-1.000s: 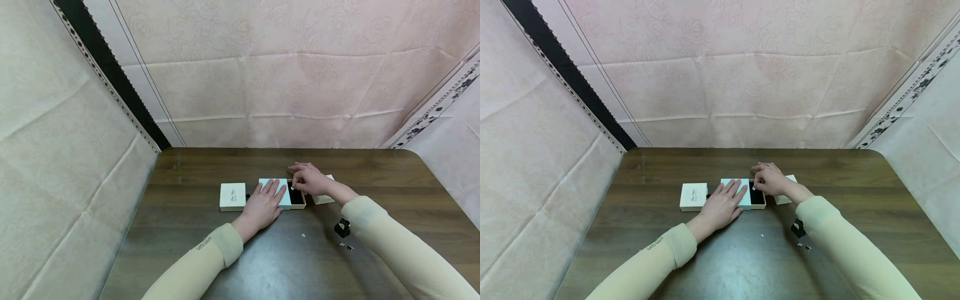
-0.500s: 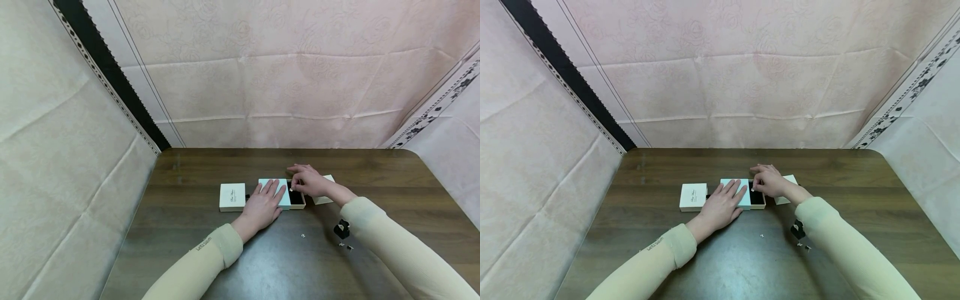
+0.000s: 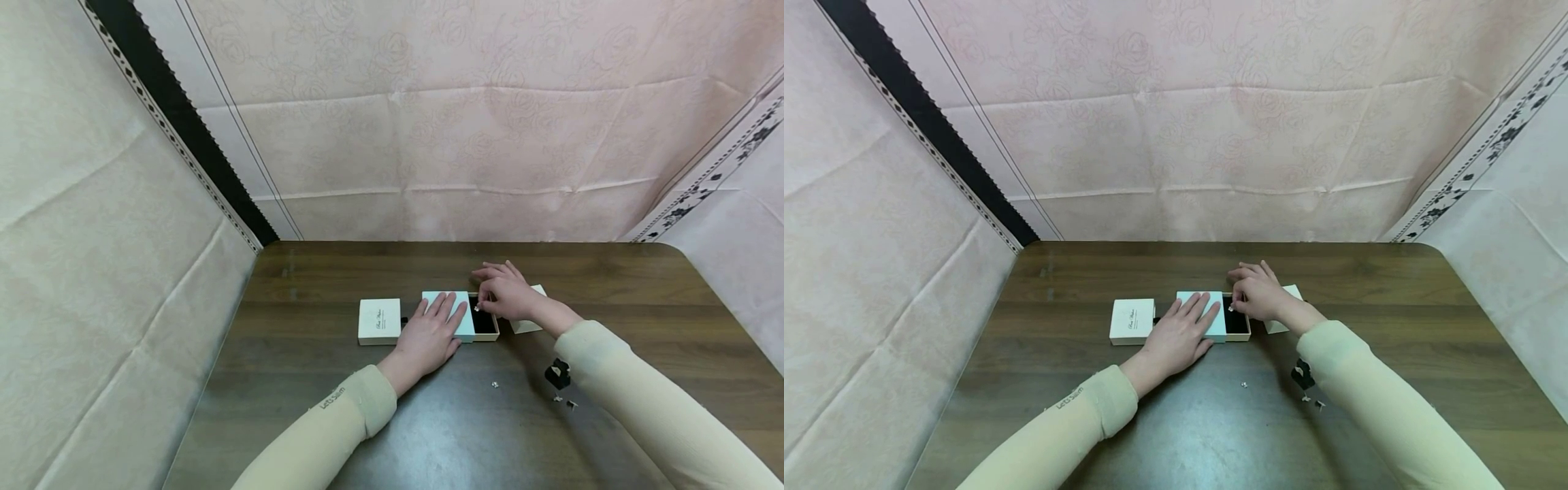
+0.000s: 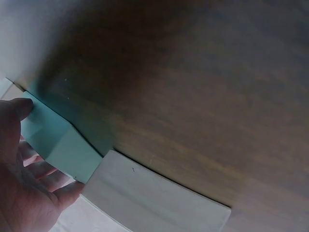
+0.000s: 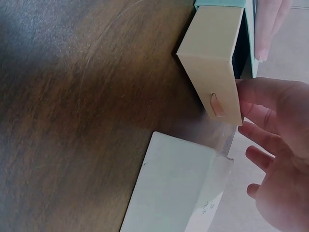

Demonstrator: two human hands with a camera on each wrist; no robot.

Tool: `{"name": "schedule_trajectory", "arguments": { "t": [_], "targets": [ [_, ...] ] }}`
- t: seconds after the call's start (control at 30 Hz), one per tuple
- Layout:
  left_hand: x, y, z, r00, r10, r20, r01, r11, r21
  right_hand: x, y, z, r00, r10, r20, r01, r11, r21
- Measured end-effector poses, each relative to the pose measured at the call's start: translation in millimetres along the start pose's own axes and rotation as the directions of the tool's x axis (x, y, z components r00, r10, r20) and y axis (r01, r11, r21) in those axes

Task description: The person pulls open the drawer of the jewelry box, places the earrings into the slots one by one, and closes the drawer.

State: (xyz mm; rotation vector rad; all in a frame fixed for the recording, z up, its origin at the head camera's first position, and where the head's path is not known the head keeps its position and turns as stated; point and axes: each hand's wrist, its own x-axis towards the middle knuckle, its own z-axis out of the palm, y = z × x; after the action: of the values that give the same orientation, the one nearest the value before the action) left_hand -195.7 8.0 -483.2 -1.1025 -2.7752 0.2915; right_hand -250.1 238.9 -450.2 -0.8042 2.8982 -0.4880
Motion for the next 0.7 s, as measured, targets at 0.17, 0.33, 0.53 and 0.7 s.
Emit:
{"name": "schedule_trajectory", "arguments": {
  "t": [0.17, 0.33, 0.53, 0.7],
  "targets": [
    [-0.1, -0.6, 0.5, 1.0, 0.002, -0.002, -0.002, 1.0, 0.005, -0.3, -1.9, -1.1, 1.0, -0.004, -0.017, 0.003, 0.999, -0.04],
    [-0.7, -0.7, 0.2, 1.0, 0.0, -0.006, 0.0, 1.0, -0.003, 0.8, -3.2, -1.0, 1.0, -0.003, -0.02, 0.001, 0.997, -0.075],
    [-1.4, -0.3, -0.1, 1.0, -0.002, -0.005, 0.001, 1.0, -0.013, -0.3, -4.2, -1.3, 1.0, -0.007, -0.024, 0.005, 0.996, -0.091],
    [-1.0, -0.3, -0.2, 1.0, -0.001, -0.003, 0.001, 1.0, -0.02, -6.0, -5.1, -7.7, 0.997, -0.035, -0.07, 0.028, 0.995, -0.092]
  ]
}}
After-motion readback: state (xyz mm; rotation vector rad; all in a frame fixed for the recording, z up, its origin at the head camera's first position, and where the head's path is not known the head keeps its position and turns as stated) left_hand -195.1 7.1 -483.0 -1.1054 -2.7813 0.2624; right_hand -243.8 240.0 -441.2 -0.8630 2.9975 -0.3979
